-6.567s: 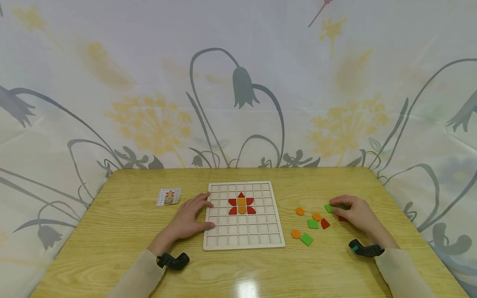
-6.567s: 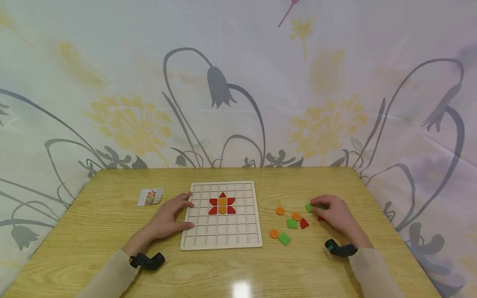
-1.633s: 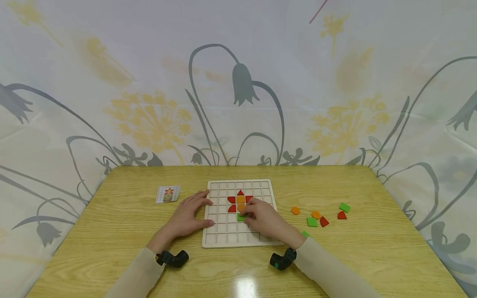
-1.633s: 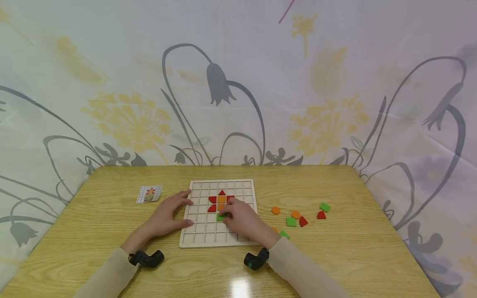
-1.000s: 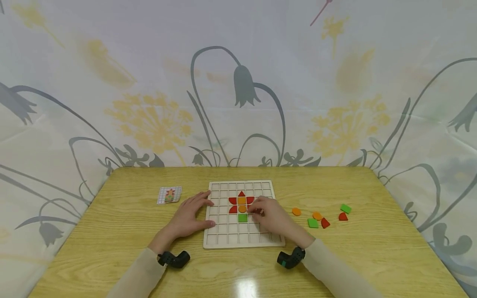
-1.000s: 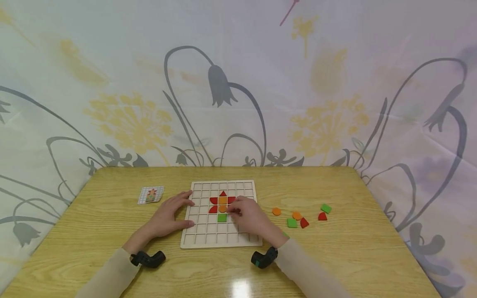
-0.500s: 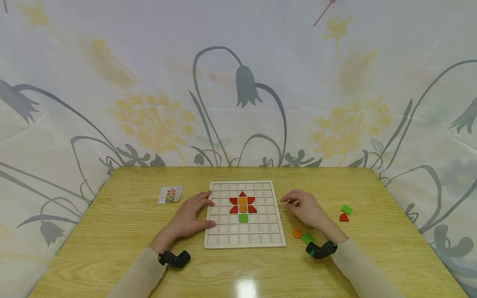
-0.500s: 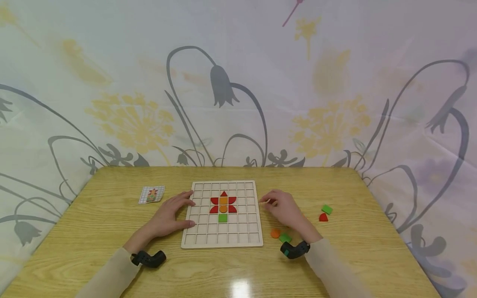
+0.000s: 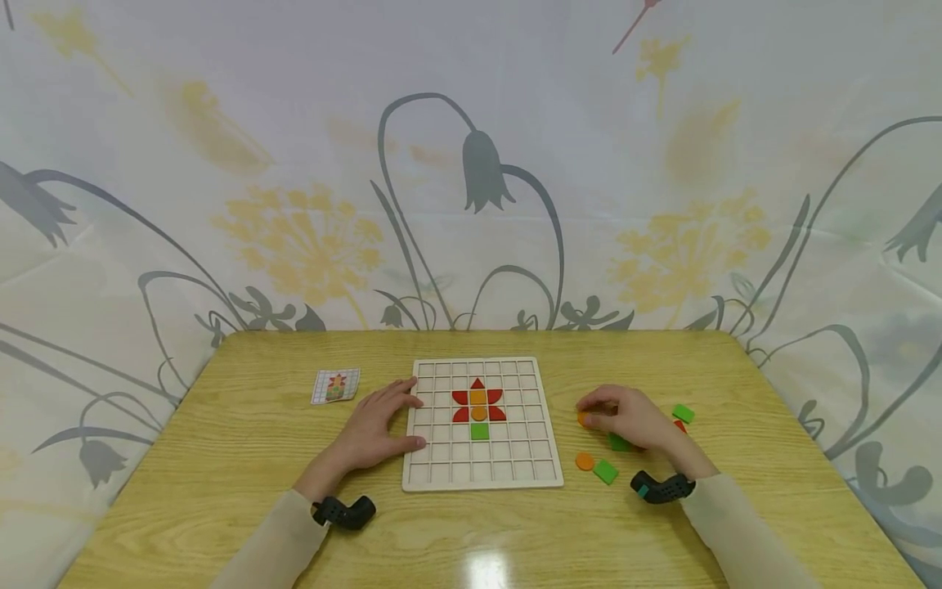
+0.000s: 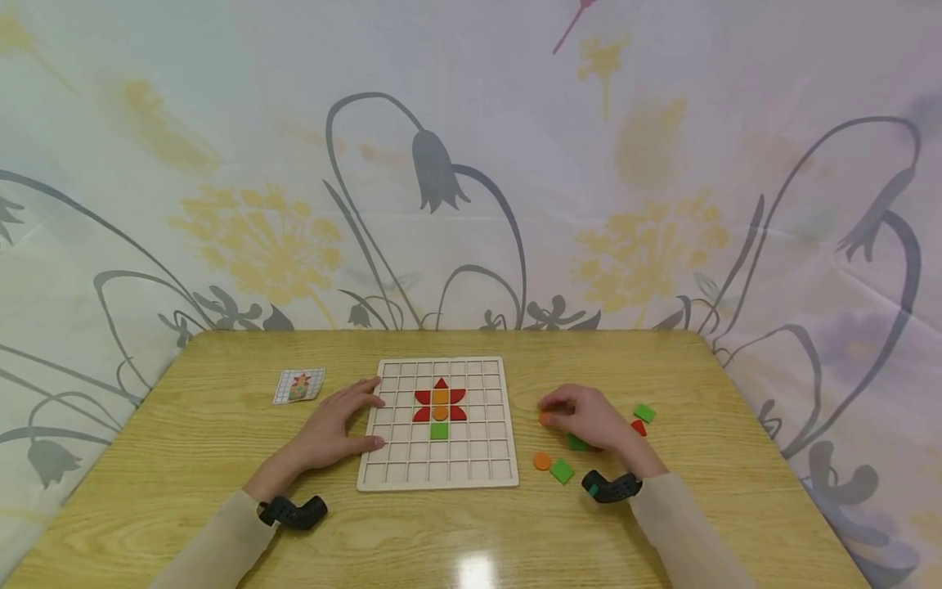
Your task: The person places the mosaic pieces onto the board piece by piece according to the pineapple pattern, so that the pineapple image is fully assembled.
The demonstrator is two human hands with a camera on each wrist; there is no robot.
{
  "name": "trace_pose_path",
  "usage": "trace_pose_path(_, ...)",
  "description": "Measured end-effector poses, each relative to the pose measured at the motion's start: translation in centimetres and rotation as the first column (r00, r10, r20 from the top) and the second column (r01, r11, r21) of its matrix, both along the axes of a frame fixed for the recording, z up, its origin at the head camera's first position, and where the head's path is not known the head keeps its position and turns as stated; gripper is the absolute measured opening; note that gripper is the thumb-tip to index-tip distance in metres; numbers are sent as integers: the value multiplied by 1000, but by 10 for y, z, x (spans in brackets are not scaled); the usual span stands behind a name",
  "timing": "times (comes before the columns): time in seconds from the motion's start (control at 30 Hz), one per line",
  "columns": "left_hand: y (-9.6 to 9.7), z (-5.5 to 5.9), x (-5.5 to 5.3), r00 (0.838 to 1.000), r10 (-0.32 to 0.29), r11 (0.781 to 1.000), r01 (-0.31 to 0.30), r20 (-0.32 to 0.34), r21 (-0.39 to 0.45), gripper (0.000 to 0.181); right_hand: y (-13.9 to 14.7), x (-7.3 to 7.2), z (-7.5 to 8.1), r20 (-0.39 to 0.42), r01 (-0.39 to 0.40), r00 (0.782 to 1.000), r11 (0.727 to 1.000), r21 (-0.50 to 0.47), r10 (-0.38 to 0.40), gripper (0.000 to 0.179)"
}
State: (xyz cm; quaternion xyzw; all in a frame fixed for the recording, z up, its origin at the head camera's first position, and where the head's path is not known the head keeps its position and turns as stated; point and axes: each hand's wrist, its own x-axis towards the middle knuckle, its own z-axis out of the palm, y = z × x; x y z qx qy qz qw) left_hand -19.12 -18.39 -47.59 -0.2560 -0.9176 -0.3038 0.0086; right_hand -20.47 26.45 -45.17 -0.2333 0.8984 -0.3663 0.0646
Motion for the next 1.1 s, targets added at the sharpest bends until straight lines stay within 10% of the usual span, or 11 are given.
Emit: trace_pose_path(1.1,0,1,1,999,13,1000,-13,32,-3,54,-6,0,0,7,25,1000,998,63,-25,21)
